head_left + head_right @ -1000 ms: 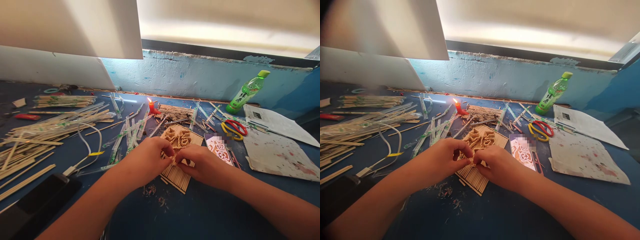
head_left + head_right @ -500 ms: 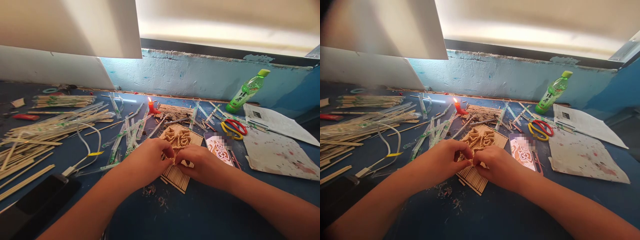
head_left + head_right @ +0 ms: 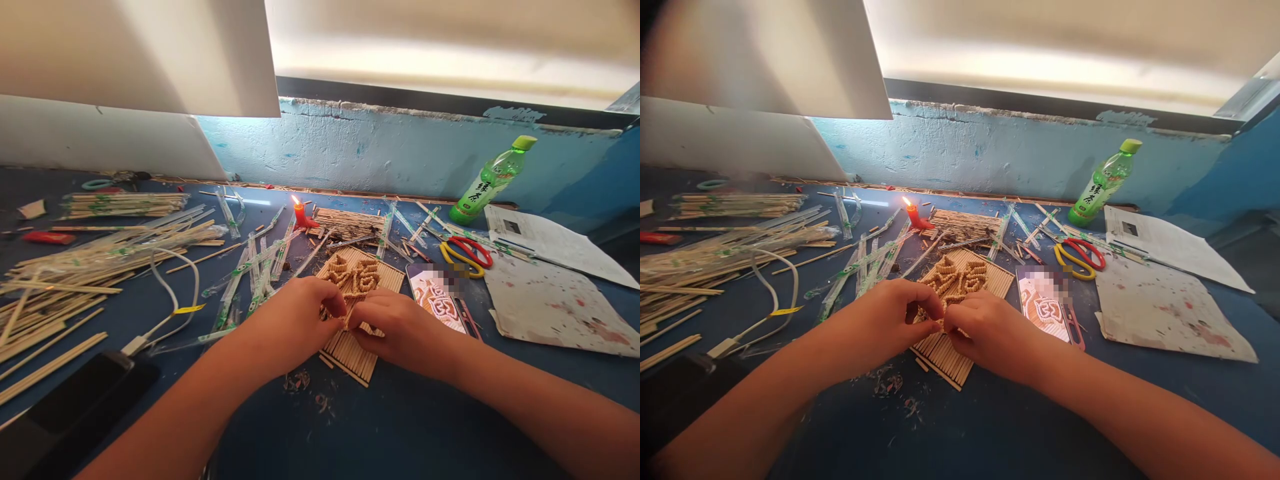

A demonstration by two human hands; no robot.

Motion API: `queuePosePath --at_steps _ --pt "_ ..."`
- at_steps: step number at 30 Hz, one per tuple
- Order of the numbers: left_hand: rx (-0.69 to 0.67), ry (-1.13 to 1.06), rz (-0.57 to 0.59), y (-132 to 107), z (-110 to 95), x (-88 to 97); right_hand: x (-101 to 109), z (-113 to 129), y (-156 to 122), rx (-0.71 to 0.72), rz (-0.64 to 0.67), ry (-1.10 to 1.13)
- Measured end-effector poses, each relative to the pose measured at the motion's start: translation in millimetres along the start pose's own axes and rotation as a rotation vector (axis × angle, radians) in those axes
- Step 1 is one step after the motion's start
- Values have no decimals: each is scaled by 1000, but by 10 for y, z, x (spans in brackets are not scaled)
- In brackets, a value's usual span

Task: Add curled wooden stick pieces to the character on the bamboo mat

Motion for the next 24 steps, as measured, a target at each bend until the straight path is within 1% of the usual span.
queuePosePath --at_steps 6,11,15,20,24 --pt "63 34 89 2 -6 -3 -14 -12 -16 37 -10 6" --pt "81 40 98 5 -16 1 -18 4 -23 75 -1 4" --pt "75 43 91 2 -16 -7 -7 24 -19 74 5 -1" --pt "73 19 65 10 -7 11 54 12 -9 8 34 18" --pt "61 21 1 37 -29 77 134 48 -14 -23 40 -18"
Point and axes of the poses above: each hand's wrist, its own y-axis towards the middle knuckle, its own x-axis out of the back of the hand, z = x × y, the point moved 4 cm from there along y, towards the middle knuckle, and after that the axes turned 8 degrees about -x, right-handed, at the moved point
